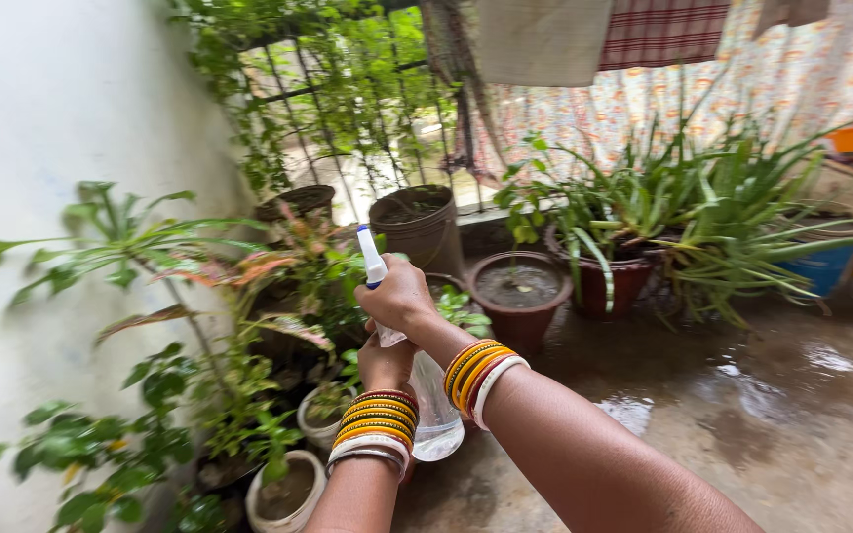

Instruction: The person waters several potted plants on a balcony using a spray bottle.

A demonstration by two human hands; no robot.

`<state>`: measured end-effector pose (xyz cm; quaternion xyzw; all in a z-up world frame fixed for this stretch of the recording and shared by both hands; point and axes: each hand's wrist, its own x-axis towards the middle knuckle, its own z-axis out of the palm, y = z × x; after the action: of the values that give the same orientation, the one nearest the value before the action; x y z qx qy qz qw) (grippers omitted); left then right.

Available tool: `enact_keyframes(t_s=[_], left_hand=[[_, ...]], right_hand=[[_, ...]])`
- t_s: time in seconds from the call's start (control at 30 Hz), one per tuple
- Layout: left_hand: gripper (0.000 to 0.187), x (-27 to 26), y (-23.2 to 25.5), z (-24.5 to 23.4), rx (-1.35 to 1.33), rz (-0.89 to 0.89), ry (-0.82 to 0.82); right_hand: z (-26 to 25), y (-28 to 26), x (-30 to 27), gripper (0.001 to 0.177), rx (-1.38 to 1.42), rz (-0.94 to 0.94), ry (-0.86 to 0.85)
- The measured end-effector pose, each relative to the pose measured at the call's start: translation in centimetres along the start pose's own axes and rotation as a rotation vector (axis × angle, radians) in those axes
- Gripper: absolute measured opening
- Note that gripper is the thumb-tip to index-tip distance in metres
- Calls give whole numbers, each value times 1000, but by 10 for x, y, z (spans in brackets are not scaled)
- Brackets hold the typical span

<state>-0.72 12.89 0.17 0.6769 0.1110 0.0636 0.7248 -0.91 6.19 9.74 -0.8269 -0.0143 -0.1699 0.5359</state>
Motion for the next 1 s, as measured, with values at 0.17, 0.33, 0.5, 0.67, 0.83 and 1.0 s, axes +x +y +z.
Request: enact_keyframes(t_s=[0.17,0.33,0.5,0.67,0.83,1.0], left_hand=[[61,2,15,-51,37,-35,79],[57,-1,18,-87,-161,38,92],[58,-5,29,-114,-148,34,138],[63,-14,44,-134,-103,1,218],[70,-23,49,-150,-125,59,350],[67,-22,51,-178,7,17,396]], right_hand=[[36,-38,-15,48,15,-65,-72],[57,-70,-38,45,127,14,-180],[80,-90,-47,44,138,-59,-194],[103,-94,-43,41,32,-216,-162],[123,-108,-50,43,32,-235,-218],[144,-118,-59,40,35,-209,-279]])
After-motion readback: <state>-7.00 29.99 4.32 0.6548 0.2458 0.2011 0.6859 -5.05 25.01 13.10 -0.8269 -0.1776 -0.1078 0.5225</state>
